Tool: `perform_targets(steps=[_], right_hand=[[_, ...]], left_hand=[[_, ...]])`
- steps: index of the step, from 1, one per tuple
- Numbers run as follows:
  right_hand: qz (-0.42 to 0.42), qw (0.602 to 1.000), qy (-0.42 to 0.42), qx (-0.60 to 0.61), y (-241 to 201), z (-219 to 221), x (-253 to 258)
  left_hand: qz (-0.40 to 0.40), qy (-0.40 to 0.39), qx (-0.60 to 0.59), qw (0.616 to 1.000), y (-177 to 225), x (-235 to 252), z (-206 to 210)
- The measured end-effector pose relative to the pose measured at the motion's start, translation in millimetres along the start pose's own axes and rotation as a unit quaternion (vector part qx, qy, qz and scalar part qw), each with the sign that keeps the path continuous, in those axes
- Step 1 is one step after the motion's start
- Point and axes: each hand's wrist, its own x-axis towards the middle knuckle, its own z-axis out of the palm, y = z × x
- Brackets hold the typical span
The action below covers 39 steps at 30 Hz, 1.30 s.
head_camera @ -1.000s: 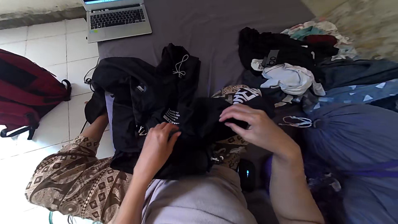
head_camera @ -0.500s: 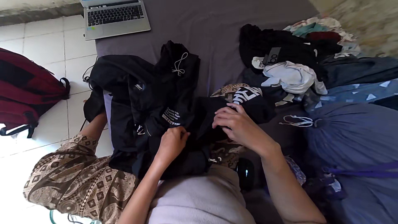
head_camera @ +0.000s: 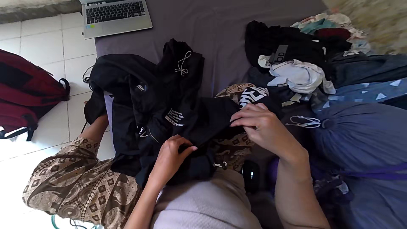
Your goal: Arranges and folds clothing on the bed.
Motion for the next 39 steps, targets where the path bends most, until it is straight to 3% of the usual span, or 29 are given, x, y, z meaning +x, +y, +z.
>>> perform_targets(steps=[6, 13, 19, 26, 36, 39], right_hand=[[-0.004, 1.0, 0.026, -0.001, -3.7, -2.0, 0.5], [0.003, 0.999, 0.046, -0.015, -3.3, 2.8, 7.3], [0.002, 0.998, 0.061, -0.026, -5.2, 16.5, 19.8], [0.006, 0.998, 0.051, -0.024, -6.0, 19.7, 23.6], [0.006, 1.0, 0.002, -0.027, -9.7, 19.7, 25.1], [0.011, 0.999, -0.008, -0.042, -12.2, 21.0, 27.0]], left_hand=[[0.024, 0.03, -0.001, 0.999, 0.3, 0.4, 3.4], [0.017, 0.168, -0.05, 0.984, -0.5, 3.5, 2.5], [-0.072, 0.129, -0.218, 0.965, -4.3, 7.9, -9.8], [-0.127, 0.107, -0.294, 0.941, -4.1, 7.4, -13.7], [-0.144, 0.099, -0.327, 0.929, -3.1, 8.5, -14.8], [-0.105, 0.103, -0.304, 0.941, -5.3, 7.5, -13.0]])
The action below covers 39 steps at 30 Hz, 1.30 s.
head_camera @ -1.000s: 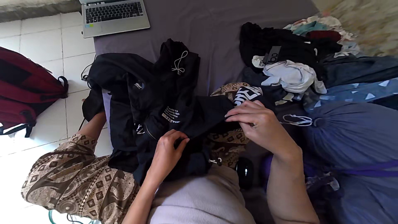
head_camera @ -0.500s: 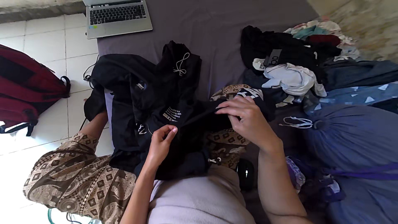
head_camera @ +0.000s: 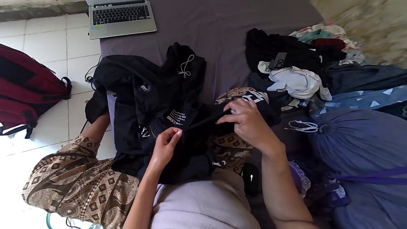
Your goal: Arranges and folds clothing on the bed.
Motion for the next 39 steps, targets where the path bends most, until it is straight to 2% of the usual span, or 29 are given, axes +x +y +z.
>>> perform_targets(steps=[4, 7, 11, 21, 24, 33, 39], right_hand=[[0.008, 0.999, 0.012, -0.029, -1.1, -1.3, 2.6], [0.013, 0.999, 0.017, -0.039, 1.1, -4.7, 5.0], [0.018, 0.999, 0.011, -0.048, 4.8, -8.0, 10.3], [0.023, 0.999, -0.008, -0.041, 2.3, -9.5, 14.4], [0.025, 0.999, -0.016, -0.034, 0.9, -9.1, 13.2], [-0.034, 0.999, 0.007, -0.007, -20.2, 14.7, 8.6], [-0.129, 0.988, -0.021, 0.076, -33.7, 32.6, 11.7]], left_hand=[[0.111, 0.001, 0.078, 0.991, -7.2, -2.0, 1.7], [0.181, 0.029, 0.196, 0.963, -9.3, -3.1, 2.3], [0.203, 0.054, 0.306, 0.929, -3.1, -7.1, 0.5], [0.177, 0.066, 0.336, 0.923, -8.3, -6.3, -0.8], [0.143, 0.068, 0.329, 0.931, -8.7, -1.5, -1.5], [0.009, 0.046, 0.148, 0.988, -8.4, 8.3, -7.3], [-0.041, 0.047, 0.063, 0.996, -7.6, 7.3, -8.6]])
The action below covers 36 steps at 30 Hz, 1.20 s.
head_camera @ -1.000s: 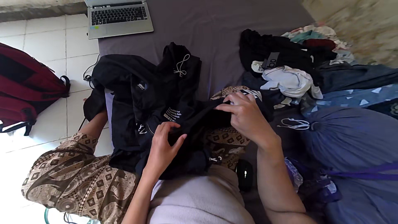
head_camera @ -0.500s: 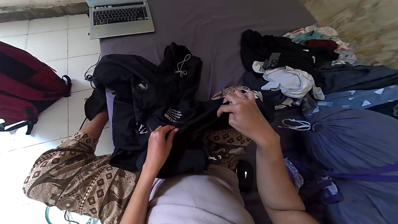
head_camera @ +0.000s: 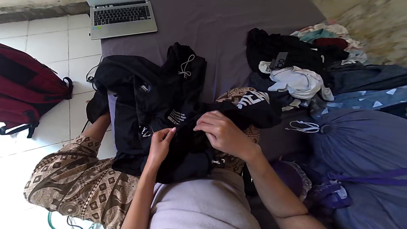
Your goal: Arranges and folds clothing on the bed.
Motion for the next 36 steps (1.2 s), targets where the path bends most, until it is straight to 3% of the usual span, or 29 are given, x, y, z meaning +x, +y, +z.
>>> perform_targets(steps=[3, 7, 11, 17, 27, 32, 36], right_hand=[[0.003, 0.998, -0.053, 0.018, -0.9, 6.6, 0.7], [0.045, 0.987, -0.152, 0.014, -0.6, 4.1, -2.3], [0.066, 0.974, -0.216, 0.023, -0.8, -2.4, -10.4], [0.012, 0.984, -0.179, 0.017, -3.6, -5.0, -21.7], [0.011, 0.998, -0.063, 0.014, -19.8, 17.7, -18.7], [0.033, 0.994, -0.098, 0.026, -14.1, 27.0, -22.1], [0.056, 0.987, -0.136, 0.056, -11.9, 28.0, -24.6]], left_hand=[[0.046, 0.001, 0.028, 0.999, -0.9, -7.1, -1.1], [0.146, 0.039, 0.162, 0.975, -5.2, -27.6, -4.0], [0.169, 0.084, 0.261, 0.947, -6.3, -51.9, -13.8], [0.176, 0.079, 0.302, 0.934, -16.6, -68.3, -21.0], [0.175, 0.088, 0.322, 0.926, -15.5, -67.3, -18.1], [0.181, 0.072, 0.333, 0.922, -4.5, -55.5, -10.0], [0.165, 0.017, 0.331, 0.929, 5.7, -41.5, 1.9]])
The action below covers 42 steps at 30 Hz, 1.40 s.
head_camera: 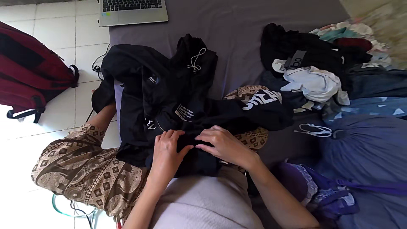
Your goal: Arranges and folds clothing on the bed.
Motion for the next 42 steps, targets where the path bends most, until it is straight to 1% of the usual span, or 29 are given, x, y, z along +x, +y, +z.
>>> perform_targets(steps=[3, 5, 8, 13, 15, 17, 21, 26, 28, 32, 38, 42], right_hand=[[0.006, 1.0, -0.01, 0.004, 1.4, -2.5, -3.3], [0.013, 1.0, -0.011, 0.003, 2.1, -5.5, -5.5], [0.023, 1.0, -0.004, -0.007, 3.0, -10.1, -8.1], [0.066, 0.997, -0.017, -0.03, -0.2, -16.4, -10.1], [0.06, 0.998, -0.011, -0.026, 1.7, -17.2, -9.8], [0.047, 0.999, 0.003, -0.02, 5.6, -16.9, -10.1], [0.022, 0.999, 0.027, -0.013, 12.8, -15.9, -10.4], [0.026, 0.999, 0.039, -0.012, 12.8, -15.4, -8.9], [0.014, 0.998, 0.054, -0.019, 13.5, -12.2, -8.6], [0.002, 0.996, 0.08, -0.04, 15.0, -5.1, -9.6], [-0.003, 0.987, 0.14, -0.079, 16.7, 9.6, -11.0], [-0.004, 0.987, 0.145, -0.076, 16.2, 11.6, -11.8]], left_hand=[[0.004, -0.048, -0.013, 0.999, 6.1, 11.4, 6.9], [0.011, -0.071, -0.042, 0.997, 6.3, 16.6, 11.6], [0.025, -0.079, -0.091, 0.992, 2.1, 20.6, 17.6], [-0.01, -0.104, -0.183, 0.978, -4.0, 24.0, 15.8], [-0.015, -0.119, -0.221, 0.968, -8.3, 25.1, 14.7], [-0.015, -0.127, -0.233, 0.964, -9.7, 25.7, 13.9], [0.004, -0.111, -0.226, 0.968, -10.8, 25.5, 15.4], [0.004, -0.107, -0.205, 0.973, -9.5, 25.0, 16.3], [0.01, -0.1, -0.203, 0.974, -10.6, 25.3, 18.1], [0.006, -0.08, -0.201, 0.976, -10.5, 26.6, 19.3], [-0.001, -0.055, -0.209, 0.976, -12.8, 25.6, 21.6], [-0.008, -0.052, -0.207, 0.977, -11.3, 25.7, 22.4]])
